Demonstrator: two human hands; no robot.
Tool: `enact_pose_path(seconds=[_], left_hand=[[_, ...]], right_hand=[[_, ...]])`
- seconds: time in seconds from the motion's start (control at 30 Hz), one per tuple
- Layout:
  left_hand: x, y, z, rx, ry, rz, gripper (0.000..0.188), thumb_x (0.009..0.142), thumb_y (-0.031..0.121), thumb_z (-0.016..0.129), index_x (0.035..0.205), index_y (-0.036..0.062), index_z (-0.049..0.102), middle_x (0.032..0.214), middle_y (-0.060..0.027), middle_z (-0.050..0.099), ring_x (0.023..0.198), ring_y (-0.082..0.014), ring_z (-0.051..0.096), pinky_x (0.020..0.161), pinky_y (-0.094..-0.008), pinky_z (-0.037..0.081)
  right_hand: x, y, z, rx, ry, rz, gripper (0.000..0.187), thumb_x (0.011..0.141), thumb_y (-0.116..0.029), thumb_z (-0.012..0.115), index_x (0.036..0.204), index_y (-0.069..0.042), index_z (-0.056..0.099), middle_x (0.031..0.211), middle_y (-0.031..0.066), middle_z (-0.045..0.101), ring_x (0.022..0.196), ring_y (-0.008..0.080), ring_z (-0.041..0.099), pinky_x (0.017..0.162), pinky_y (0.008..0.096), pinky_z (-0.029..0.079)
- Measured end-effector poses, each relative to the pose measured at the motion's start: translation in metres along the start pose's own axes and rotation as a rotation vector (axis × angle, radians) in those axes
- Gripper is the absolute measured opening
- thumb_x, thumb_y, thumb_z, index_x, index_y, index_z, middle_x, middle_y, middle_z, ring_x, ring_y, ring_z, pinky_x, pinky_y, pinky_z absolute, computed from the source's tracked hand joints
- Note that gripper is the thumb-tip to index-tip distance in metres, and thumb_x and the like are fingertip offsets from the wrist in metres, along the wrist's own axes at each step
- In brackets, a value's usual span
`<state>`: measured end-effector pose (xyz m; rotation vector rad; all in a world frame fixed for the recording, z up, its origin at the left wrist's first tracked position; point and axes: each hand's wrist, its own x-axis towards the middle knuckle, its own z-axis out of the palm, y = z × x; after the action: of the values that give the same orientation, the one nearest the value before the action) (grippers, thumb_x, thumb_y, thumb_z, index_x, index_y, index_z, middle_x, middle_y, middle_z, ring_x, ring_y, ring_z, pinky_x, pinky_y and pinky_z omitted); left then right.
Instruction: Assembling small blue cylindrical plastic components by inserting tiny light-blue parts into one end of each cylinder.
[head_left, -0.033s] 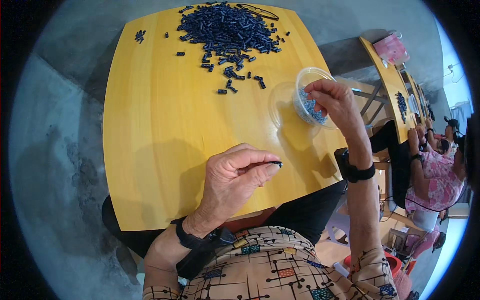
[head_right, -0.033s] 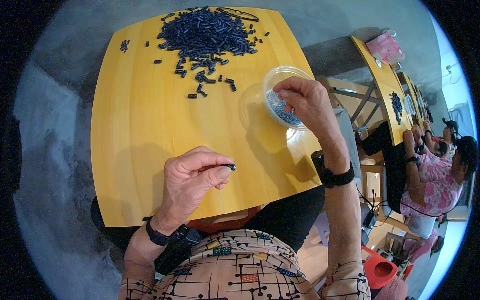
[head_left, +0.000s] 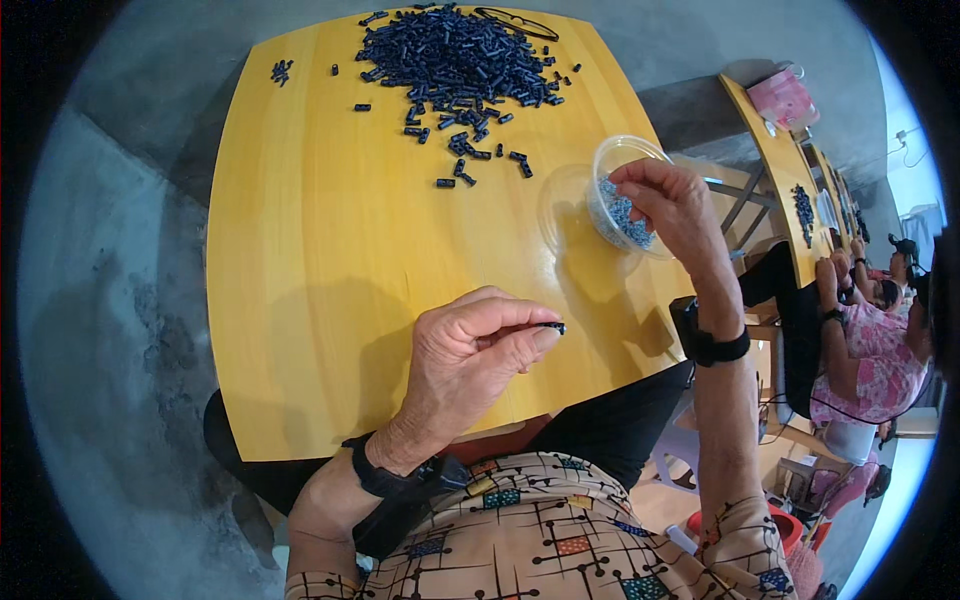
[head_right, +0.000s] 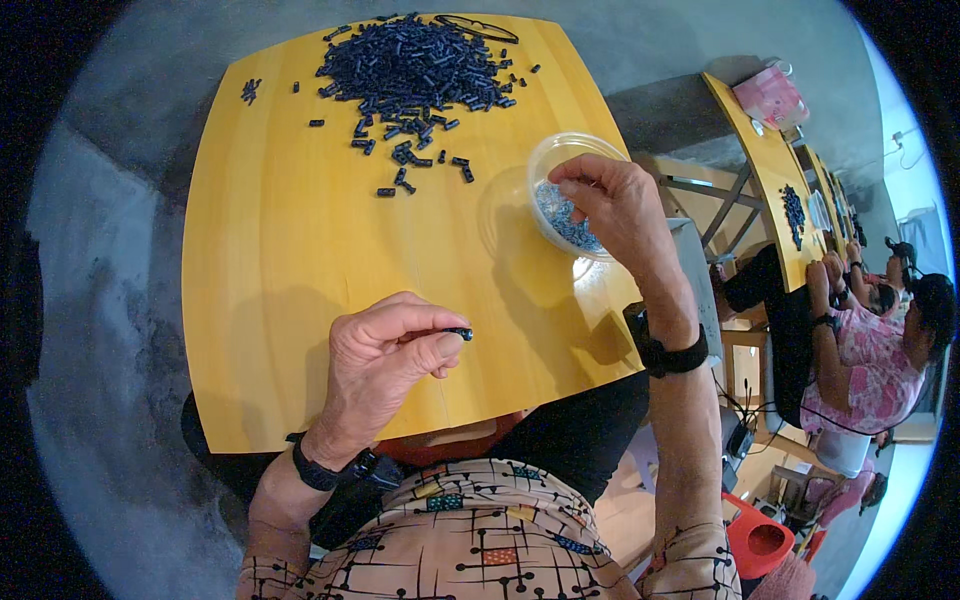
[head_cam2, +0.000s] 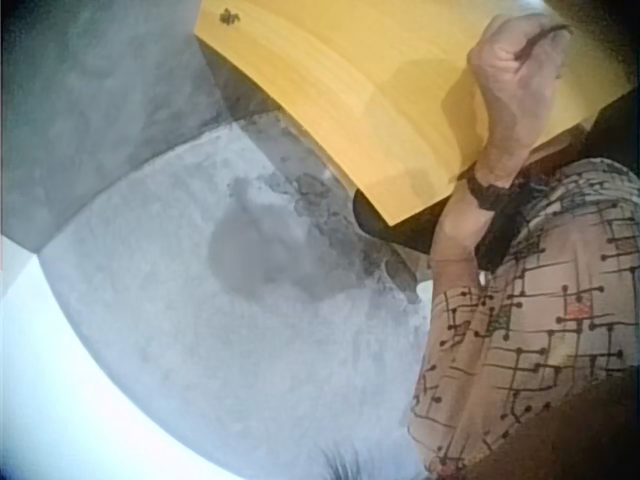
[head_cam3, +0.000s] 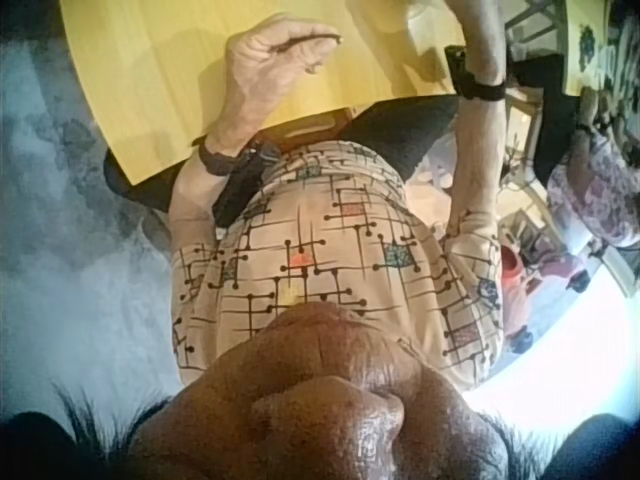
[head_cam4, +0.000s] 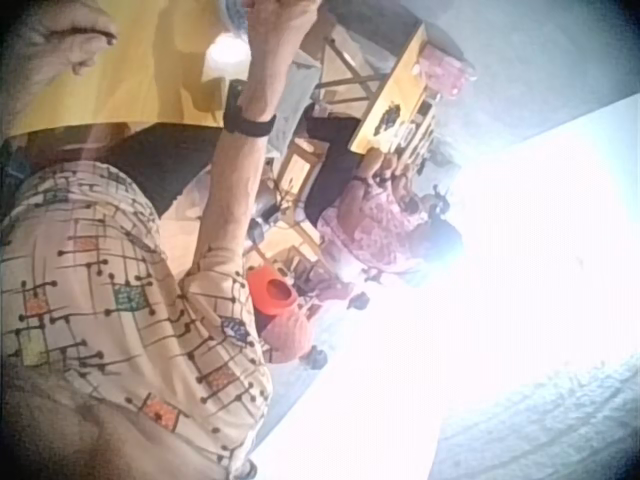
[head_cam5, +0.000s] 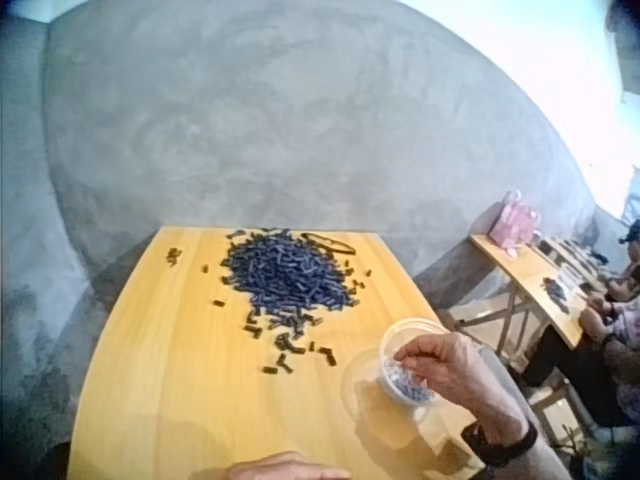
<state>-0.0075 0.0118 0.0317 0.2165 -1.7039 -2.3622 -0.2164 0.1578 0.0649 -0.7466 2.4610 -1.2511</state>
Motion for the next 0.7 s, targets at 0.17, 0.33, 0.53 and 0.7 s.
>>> enact_pose_path(seconds=[0.17,0.33,0.53,0.7], left_hand=[[-0.002,0.002,0.000,0.014,-0.001,-0.033,0.011,0.078,0.000,0.063,0.088,-0.0041,0.064,0.074,-0.0053,0.057,0.062,-0.0089,0.055,0.056,-0.0198,0.046],[0.003,0.002,0.000,0.046,0.002,0.007,0.010,0.078,0.000,0.062,0.088,-0.0033,0.064,0.074,-0.0051,0.058,0.061,-0.0087,0.055,0.056,-0.0197,0.046],[0.005,-0.002,0.001,0.000,0.015,-0.012,0.012,0.078,0.000,0.062,0.089,-0.0033,0.063,0.075,-0.0055,0.059,0.062,-0.0090,0.055,0.056,-0.0196,0.046],[0.002,-0.001,0.002,-0.054,0.017,-0.011,0.012,0.078,0.000,0.062,0.090,-0.0039,0.063,0.076,-0.0059,0.059,0.063,-0.0093,0.056,0.057,-0.0201,0.047]], right_hand=[[0.000,0.006,0.006,-0.191,0.057,-0.131,0.010,0.076,-0.006,0.057,0.081,0.000,0.064,0.067,0.0060,0.062,0.056,0.0087,0.055,0.054,0.0242,0.045],[0.001,0.005,0.007,-0.261,0.075,-0.139,0.010,0.076,-0.007,0.058,0.081,-0.001,0.064,0.066,0.0065,0.063,0.055,0.0087,0.056,0.054,0.0233,0.046],[-0.013,-0.017,0.014,-0.065,0.077,-0.150,0.012,0.078,-0.009,0.060,0.086,0.000,0.063,0.068,0.0048,0.061,0.056,0.0077,0.055,0.052,0.0219,0.045],[-0.028,-0.038,0.035,-0.099,0.050,-0.274,0.010,0.076,-0.006,0.060,0.085,-0.001,0.062,0.068,0.0071,0.062,0.055,0.0124,0.058,0.052,0.0243,0.046]])
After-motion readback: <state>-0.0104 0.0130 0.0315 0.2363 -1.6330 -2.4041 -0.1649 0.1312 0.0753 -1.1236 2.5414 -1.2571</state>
